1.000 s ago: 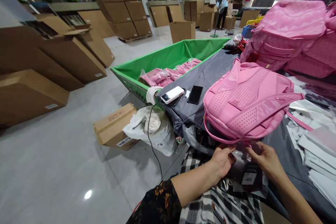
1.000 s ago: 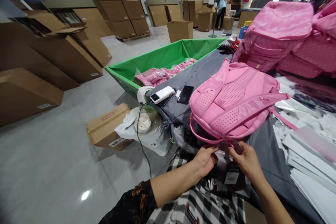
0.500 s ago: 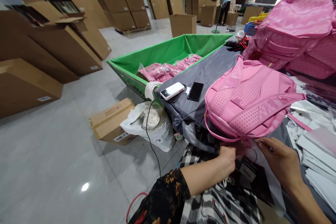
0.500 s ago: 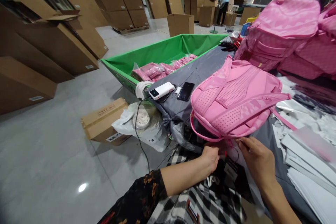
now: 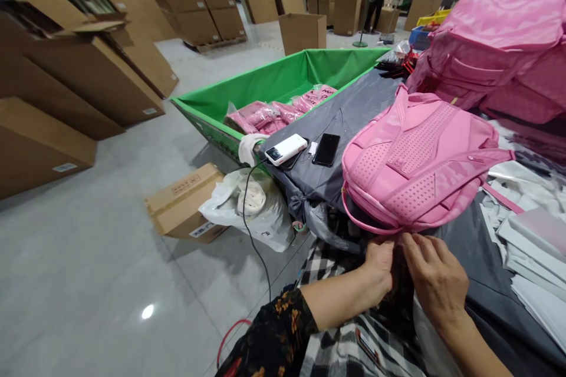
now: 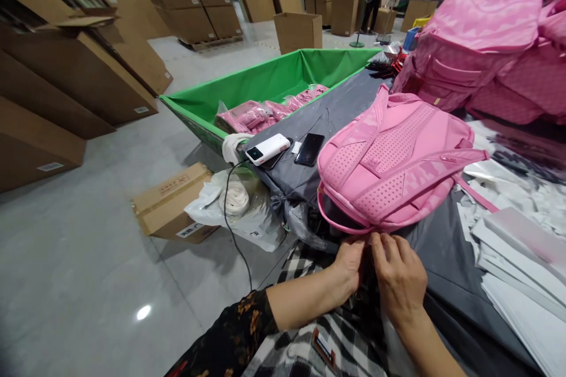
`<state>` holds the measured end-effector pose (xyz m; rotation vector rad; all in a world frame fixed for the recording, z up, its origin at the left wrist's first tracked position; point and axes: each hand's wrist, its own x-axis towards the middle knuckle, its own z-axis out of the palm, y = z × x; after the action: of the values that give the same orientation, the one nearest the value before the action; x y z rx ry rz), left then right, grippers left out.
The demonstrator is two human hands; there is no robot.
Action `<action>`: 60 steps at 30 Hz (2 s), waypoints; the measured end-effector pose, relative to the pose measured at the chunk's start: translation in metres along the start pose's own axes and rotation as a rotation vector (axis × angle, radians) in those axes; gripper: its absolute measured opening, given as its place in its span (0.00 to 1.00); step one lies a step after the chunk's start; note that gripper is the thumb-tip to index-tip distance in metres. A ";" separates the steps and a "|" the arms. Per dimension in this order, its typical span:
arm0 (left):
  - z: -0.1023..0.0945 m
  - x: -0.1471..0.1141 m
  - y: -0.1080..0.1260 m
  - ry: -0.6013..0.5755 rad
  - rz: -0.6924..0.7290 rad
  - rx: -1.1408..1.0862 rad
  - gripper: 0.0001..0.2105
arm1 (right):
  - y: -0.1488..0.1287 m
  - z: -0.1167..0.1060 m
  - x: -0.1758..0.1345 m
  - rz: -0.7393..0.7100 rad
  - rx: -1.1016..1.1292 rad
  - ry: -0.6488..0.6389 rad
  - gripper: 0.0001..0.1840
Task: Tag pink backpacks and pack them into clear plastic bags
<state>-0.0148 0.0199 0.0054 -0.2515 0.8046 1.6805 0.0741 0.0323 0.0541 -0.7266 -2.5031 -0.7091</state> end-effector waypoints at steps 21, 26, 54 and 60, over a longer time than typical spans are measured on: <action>0.005 -0.013 0.004 0.074 0.128 0.140 0.14 | -0.001 -0.012 -0.015 0.042 0.126 0.077 0.21; 0.007 -0.008 -0.003 0.151 0.146 0.173 0.15 | -0.001 0.005 0.001 0.247 0.014 0.148 0.08; -0.010 -0.067 0.048 -0.169 0.204 0.459 0.14 | 0.002 0.019 -0.013 0.259 0.223 0.180 0.05; -0.015 -0.015 0.010 -0.250 0.061 0.177 0.20 | 0.008 0.018 -0.016 0.622 0.704 0.066 0.19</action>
<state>-0.0239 -0.0016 0.0065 0.1048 0.7726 1.6457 0.0866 0.0421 0.0345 -1.0749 -2.0520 0.3443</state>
